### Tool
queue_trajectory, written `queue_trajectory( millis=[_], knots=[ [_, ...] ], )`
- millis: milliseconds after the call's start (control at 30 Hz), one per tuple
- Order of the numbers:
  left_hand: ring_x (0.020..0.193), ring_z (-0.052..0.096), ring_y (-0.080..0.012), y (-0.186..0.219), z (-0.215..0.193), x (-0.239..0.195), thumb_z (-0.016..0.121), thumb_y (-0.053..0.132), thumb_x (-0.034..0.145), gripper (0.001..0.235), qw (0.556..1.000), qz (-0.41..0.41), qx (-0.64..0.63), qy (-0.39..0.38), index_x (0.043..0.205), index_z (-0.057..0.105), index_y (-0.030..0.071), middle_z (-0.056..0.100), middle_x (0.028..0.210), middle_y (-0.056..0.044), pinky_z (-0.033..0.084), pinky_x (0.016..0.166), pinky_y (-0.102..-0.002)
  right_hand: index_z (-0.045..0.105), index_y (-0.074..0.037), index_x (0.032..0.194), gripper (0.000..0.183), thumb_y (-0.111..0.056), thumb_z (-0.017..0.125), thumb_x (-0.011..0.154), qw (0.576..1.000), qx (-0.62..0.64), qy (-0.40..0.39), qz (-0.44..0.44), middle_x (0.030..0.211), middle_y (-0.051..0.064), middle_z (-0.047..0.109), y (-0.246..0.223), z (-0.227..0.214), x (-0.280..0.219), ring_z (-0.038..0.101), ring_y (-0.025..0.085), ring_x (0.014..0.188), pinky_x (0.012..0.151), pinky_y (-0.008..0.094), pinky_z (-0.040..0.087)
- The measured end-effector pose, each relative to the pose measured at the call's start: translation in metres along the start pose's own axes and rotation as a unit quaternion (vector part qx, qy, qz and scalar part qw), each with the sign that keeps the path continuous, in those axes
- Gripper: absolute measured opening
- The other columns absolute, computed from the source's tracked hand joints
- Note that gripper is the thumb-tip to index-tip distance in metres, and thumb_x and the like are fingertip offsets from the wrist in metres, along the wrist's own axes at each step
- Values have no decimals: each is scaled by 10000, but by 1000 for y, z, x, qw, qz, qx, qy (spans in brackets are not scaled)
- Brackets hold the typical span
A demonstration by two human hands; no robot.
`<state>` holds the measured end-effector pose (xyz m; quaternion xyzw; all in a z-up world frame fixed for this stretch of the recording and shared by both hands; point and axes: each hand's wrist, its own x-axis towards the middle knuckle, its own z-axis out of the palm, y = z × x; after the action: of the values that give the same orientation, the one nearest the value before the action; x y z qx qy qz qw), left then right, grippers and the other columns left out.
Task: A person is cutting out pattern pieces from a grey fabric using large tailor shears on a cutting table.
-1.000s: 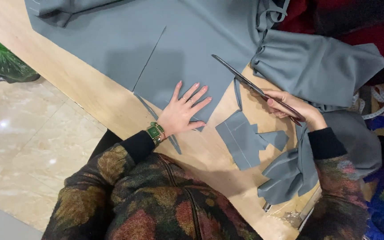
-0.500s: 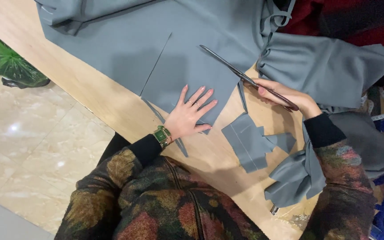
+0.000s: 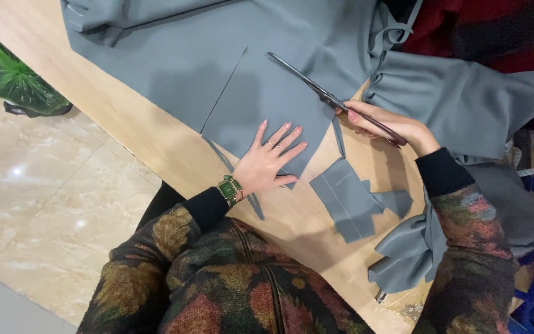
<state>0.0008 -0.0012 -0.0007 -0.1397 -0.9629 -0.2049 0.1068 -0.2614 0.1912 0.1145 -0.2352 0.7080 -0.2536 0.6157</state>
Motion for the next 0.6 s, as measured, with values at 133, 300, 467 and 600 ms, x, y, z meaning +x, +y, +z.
queue_trajectory(
  millis=[133,300,467,600],
  knots=[
    [1586,157,-305,0,0,0,559,687,947,854,1000,-2,8,0,1617,328,211,210,1709,-106,100,1217,-710,482,-128,1416,561,-533,419,1034,999,30,-7,-13,767,-83,344,-4,1,12,369,17,607,478,182,332],
    [1589,146,-299,2,-1,0,577,681,936,876,1000,-5,11,-2,1628,300,222,196,1712,-97,95,1225,-703,563,-108,1322,476,-487,532,1037,998,54,23,-8,637,-2,404,6,0,21,424,73,472,378,199,325],
    [1592,129,-291,2,1,-2,547,700,945,873,1000,-9,16,-4,1634,286,232,168,1719,-86,81,1232,-698,553,-120,1287,467,-510,518,1032,998,58,15,6,661,-41,374,-18,5,15,391,48,509,418,175,312],
    [1593,118,-297,1,-3,0,562,685,951,878,1000,-4,20,-4,1641,274,225,154,1722,-89,78,1230,-698,555,-124,1213,479,-561,487,1031,1000,28,3,1,693,-87,351,-38,7,21,385,27,562,474,172,302]
  ],
)
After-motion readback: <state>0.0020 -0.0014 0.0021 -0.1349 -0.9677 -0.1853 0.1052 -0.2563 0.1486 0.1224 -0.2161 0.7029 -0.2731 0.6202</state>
